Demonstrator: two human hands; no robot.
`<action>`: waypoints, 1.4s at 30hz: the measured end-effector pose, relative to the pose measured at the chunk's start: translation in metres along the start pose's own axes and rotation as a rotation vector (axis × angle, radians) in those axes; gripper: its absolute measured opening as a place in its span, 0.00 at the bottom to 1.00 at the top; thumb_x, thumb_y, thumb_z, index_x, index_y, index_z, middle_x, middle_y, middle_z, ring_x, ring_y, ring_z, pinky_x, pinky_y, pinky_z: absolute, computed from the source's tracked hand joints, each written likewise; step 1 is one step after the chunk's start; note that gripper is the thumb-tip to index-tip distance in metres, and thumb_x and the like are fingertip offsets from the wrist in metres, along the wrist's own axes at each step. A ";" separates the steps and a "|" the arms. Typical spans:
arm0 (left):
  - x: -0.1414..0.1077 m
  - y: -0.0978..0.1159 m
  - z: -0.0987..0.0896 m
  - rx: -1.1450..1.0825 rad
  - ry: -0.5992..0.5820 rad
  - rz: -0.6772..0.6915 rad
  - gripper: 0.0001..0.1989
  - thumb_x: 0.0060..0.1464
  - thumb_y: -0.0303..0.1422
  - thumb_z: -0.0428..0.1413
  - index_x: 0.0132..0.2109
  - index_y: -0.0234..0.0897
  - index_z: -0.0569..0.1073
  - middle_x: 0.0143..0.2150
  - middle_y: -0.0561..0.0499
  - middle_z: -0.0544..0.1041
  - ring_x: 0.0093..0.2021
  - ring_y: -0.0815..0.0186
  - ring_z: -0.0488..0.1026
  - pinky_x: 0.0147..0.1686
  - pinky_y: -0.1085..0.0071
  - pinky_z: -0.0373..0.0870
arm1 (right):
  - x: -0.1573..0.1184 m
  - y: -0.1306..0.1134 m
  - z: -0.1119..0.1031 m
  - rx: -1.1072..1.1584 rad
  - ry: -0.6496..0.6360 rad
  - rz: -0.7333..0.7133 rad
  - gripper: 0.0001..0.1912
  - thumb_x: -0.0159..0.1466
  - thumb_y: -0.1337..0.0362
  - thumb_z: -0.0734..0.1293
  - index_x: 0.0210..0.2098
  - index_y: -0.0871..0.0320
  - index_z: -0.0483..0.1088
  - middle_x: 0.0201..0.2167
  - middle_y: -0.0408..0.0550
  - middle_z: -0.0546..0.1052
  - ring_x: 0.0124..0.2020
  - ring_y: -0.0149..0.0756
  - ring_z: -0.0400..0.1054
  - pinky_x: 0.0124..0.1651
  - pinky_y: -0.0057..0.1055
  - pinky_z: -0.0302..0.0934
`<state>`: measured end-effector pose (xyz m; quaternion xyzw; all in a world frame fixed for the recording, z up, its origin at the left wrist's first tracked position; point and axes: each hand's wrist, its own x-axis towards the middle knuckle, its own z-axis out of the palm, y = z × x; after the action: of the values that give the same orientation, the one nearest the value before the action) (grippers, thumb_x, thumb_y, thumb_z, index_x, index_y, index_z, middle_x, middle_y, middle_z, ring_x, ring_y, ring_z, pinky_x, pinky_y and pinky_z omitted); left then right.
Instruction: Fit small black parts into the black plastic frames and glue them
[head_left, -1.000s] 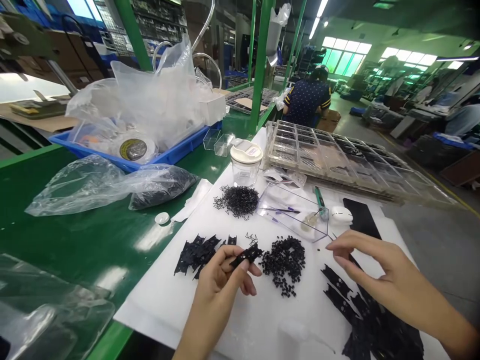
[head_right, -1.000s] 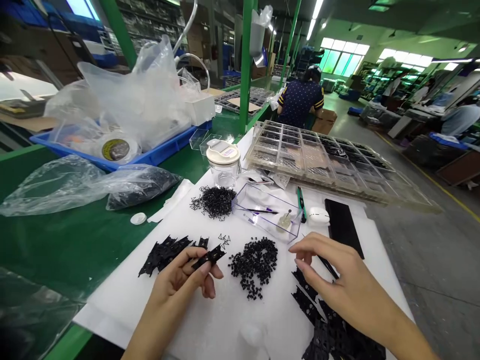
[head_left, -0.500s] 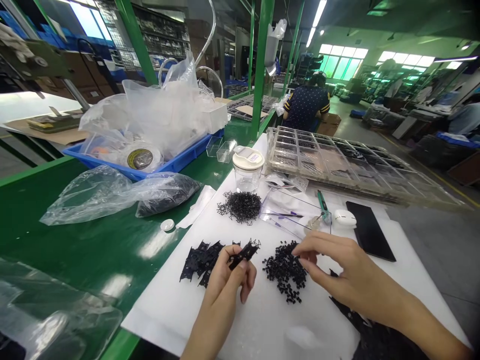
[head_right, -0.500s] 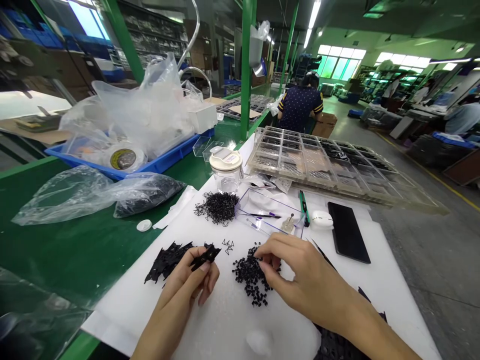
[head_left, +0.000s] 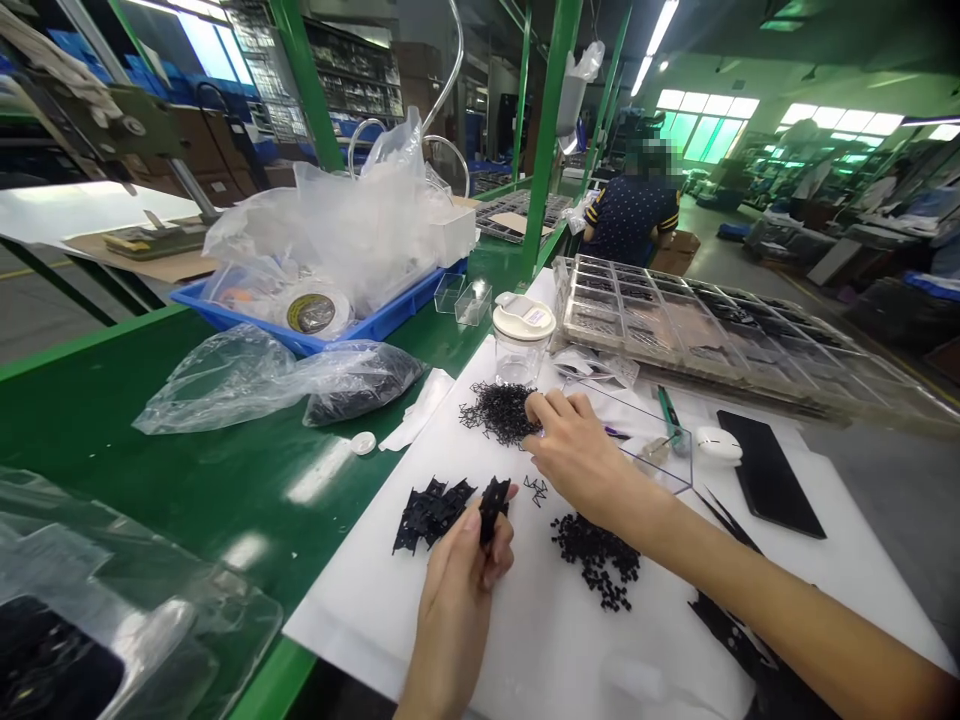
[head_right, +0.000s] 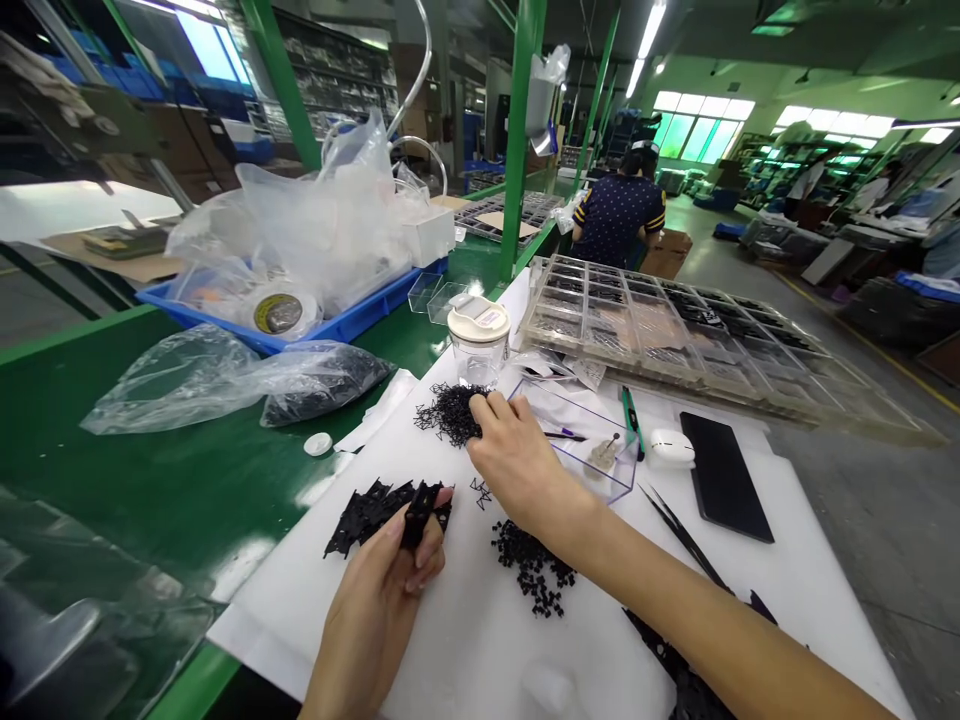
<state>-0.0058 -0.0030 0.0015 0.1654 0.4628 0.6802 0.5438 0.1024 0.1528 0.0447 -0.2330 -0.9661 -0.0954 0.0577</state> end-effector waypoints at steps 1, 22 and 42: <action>0.000 0.000 -0.001 -0.012 0.011 -0.005 0.20 0.63 0.50 0.58 0.38 0.36 0.75 0.29 0.55 0.61 0.29 0.68 0.51 0.32 0.68 0.57 | 0.003 -0.002 0.003 -0.008 0.000 0.022 0.03 0.61 0.71 0.73 0.33 0.59 0.80 0.48 0.60 0.72 0.50 0.52 0.63 0.47 0.44 0.56; -0.005 0.001 -0.005 -0.188 0.008 0.008 0.22 0.68 0.43 0.52 0.52 0.28 0.80 0.26 0.55 0.61 0.27 0.69 0.51 0.31 0.68 0.54 | 0.010 -0.014 0.020 -0.060 0.055 -0.003 0.09 0.60 0.79 0.67 0.32 0.63 0.77 0.43 0.58 0.72 0.46 0.50 0.61 0.45 0.43 0.51; -0.006 0.004 -0.006 -0.196 -0.003 -0.003 0.21 0.69 0.43 0.52 0.51 0.29 0.80 0.25 0.55 0.61 0.26 0.70 0.50 0.31 0.69 0.55 | 0.022 -0.006 0.006 -0.011 0.000 -0.131 0.13 0.59 0.81 0.67 0.26 0.60 0.76 0.40 0.55 0.73 0.45 0.48 0.63 0.46 0.43 0.48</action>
<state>-0.0103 -0.0112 0.0032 0.1118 0.3937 0.7212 0.5589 0.0795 0.1585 0.0414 -0.1694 -0.9788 -0.1041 0.0501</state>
